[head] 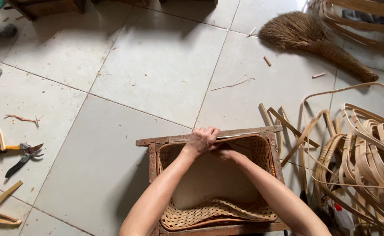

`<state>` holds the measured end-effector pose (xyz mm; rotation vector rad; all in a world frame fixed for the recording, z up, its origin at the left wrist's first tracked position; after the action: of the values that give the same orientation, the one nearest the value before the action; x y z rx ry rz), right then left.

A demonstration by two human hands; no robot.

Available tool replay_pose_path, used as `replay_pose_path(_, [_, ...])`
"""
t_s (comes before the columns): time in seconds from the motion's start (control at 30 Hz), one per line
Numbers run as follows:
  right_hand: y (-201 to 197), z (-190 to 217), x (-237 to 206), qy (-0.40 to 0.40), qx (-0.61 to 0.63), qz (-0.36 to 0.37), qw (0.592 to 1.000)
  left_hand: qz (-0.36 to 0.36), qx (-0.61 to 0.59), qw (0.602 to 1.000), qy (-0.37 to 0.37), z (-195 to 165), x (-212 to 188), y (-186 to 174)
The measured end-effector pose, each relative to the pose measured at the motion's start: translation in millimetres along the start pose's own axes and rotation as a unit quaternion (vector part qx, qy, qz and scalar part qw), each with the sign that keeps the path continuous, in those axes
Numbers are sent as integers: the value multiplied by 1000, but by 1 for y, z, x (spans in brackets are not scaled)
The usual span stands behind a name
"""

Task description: The person sits on the floor fitting a woven bamboo basket body into a wooden frame, pressing and shaping the rim, then laying curved bamboo strips across the basket and tapping them into place with a hammer. Piles of bamboo strips and finished baskets surround the work area.

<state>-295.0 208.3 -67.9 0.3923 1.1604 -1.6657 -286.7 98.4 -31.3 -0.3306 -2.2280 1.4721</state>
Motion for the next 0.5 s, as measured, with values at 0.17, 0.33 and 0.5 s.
replay_pose_path(0.17, [17,-2,1,-37,25,39,998,10,3,1000,13,6,0,10])
replay_pose_path(0.33, [139,-1,-57,-180,-190,287,921,-36,-9,999,30,6,-9,12])
replay_pose_path(0.5, [156,-22,-97,-215,-21,296,931,64,-23,997,-41,-14,-4,-11])
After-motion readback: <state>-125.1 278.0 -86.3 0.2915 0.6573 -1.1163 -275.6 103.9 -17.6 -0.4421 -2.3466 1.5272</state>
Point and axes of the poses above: each hand's wrist, its own x-axis towards the middle knuckle, its own y-axis out of the palm, z = x × y, the point moved 3 cm from there along x, towards the middle knuckle, and after that the axes turned 13 degrees about -x, right-handed, at the moved point
